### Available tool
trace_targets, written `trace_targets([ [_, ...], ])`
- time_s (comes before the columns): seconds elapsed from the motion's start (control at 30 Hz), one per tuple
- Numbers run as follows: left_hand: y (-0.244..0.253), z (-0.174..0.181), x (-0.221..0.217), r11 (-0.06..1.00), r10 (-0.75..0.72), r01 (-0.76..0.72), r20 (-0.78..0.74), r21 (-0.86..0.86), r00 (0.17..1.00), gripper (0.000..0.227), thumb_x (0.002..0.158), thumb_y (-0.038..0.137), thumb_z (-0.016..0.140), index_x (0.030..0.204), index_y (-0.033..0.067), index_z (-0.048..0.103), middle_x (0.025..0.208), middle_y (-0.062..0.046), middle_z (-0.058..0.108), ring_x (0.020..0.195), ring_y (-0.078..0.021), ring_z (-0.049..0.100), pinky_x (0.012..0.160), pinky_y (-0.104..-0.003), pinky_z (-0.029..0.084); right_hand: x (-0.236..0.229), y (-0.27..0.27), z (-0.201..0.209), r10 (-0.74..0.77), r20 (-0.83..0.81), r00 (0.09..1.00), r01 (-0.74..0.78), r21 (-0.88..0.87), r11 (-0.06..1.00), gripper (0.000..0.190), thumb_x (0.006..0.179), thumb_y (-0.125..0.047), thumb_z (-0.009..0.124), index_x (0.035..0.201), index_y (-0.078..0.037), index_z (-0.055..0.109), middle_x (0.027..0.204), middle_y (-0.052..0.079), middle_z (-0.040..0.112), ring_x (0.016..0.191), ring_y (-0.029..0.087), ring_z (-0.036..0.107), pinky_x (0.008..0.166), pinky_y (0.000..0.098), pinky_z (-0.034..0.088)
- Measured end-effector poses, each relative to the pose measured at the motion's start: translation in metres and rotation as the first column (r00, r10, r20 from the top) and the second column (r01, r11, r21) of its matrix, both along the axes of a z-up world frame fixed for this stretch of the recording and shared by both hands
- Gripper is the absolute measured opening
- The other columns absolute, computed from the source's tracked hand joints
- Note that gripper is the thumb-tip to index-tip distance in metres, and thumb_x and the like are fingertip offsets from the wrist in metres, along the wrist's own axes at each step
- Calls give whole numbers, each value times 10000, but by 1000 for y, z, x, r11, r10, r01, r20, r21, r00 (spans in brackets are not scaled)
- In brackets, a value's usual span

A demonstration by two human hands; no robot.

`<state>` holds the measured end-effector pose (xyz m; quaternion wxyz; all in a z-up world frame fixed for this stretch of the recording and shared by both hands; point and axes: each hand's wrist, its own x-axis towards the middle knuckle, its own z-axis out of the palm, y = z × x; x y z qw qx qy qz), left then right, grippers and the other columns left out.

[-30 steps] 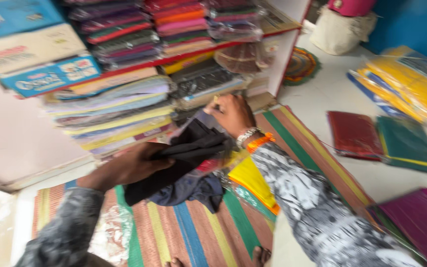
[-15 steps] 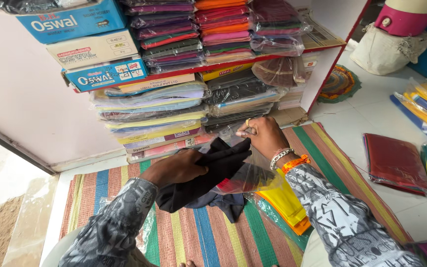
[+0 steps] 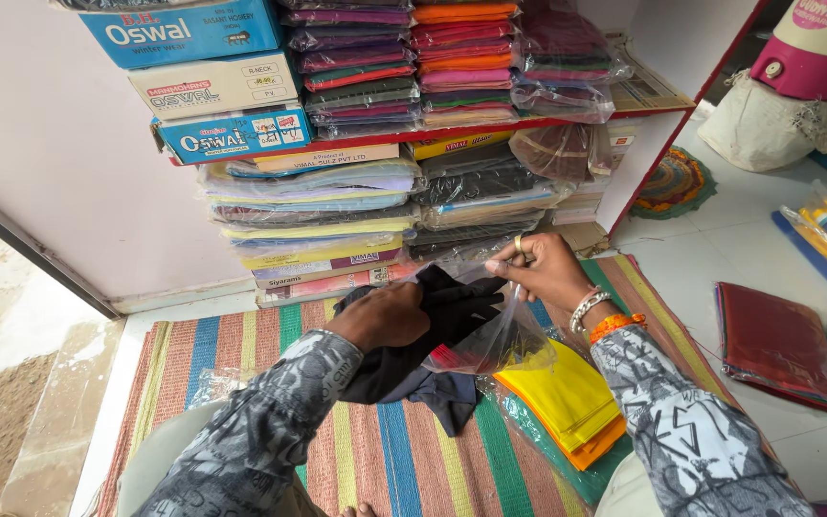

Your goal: The person sits on a mat and packs folded colored cloths into clear plastic bags. They handle red, black, yellow, and orange cloths one by one, placing each into a bag and stacking them on the floor.

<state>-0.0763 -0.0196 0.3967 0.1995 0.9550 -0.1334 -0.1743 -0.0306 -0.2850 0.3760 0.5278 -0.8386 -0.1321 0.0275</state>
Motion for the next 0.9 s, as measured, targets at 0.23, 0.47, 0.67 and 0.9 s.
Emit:
trace_targets([
  [0.23, -23, -9, -16, 992, -108, 104, 57, 74, 993, 338, 873, 201, 516, 1099, 37, 707, 1166, -199, 713, 1146, -357, 671, 975, -469, 521, -17, 29, -5, -17, 408, 913, 149, -293, 944, 138, 806, -177, 854, 852, -55, 808, 519, 46, 559, 470, 108, 459, 465, 332, 376],
  [0.47, -35, -11, -5, 998, -35, 32, 53, 50, 998, 415, 853, 330, 574, 1129, 71, 746, 1193, -173, 735, 1151, -351, 690, 991, -474, 529, -32, 42, 9, 13, 377, 926, 113, -309, 944, 139, 807, -218, 833, 882, -101, 823, 513, 35, 586, 446, 107, 474, 447, 330, 382],
  [0.67, -33, 18, 19, 996, -36, 16, -227, -86, 973, 878, 755, 807, 555, 1276, 122, 726, 1315, -185, 693, 1232, -375, 652, 1038, -504, 494, -37, 35, 20, -67, 419, 906, 204, -293, 934, 135, 813, -226, 834, 874, -107, 826, 497, 33, 558, 436, 109, 445, 441, 323, 360],
  [0.9, 7, 12, 19, 990, -30, -1, -214, -140, 976, 903, 636, 619, 835, 1370, 157, 585, 1380, -161, 592, 1203, -374, 661, 952, -506, 610, -40, 14, 14, -188, 381, 905, 291, -232, 928, 162, 835, -219, 839, 863, -62, 806, 481, 30, 500, 458, 86, 391, 444, 313, 322],
])
